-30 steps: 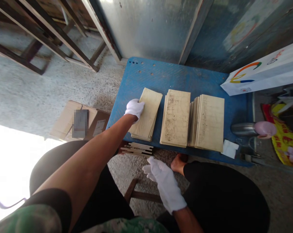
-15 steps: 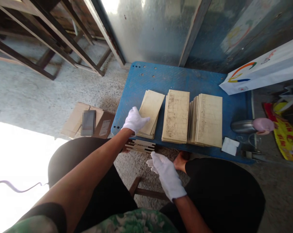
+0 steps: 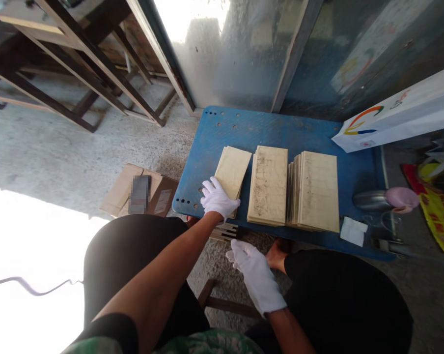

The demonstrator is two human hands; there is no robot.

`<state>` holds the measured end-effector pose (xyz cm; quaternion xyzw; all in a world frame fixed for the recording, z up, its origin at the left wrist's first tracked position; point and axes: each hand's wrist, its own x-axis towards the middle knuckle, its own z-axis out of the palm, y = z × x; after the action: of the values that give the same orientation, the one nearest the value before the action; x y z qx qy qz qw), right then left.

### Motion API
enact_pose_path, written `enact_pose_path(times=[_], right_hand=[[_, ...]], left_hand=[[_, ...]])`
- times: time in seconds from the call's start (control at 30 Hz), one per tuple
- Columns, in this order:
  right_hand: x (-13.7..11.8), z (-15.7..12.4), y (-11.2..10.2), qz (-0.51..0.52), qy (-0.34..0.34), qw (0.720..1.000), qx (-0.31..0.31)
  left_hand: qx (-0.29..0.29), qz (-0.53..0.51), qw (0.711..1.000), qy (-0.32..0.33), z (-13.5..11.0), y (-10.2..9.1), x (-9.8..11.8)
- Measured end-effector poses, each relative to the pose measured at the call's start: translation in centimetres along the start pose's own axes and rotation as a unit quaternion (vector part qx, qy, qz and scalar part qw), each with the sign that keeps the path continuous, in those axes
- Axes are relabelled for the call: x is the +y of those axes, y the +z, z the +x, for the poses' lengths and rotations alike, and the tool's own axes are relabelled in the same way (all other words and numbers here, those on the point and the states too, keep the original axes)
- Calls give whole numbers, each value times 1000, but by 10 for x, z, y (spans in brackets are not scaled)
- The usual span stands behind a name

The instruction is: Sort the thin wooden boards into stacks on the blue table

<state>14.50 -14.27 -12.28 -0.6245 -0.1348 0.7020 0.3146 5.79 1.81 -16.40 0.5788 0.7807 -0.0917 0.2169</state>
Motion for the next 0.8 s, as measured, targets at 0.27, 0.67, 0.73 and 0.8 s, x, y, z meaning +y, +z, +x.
enact_pose_path(times=[0.27, 0.67, 0.73, 0.8], right_hand=[[3, -3, -7, -26, 0, 1000, -1], [12, 8, -12, -54, 9, 998, 1], [7, 6, -13, -68, -5, 998, -5], [3, 5, -15, -78, -22, 997, 0]], left_hand=[[-12, -30, 998, -51, -7, 3, 14], [15, -122, 992, 6, -8, 4, -11], [13, -120, 993, 11, -4, -2, -33], [-27, -85, 996, -8, 0, -8, -57]])
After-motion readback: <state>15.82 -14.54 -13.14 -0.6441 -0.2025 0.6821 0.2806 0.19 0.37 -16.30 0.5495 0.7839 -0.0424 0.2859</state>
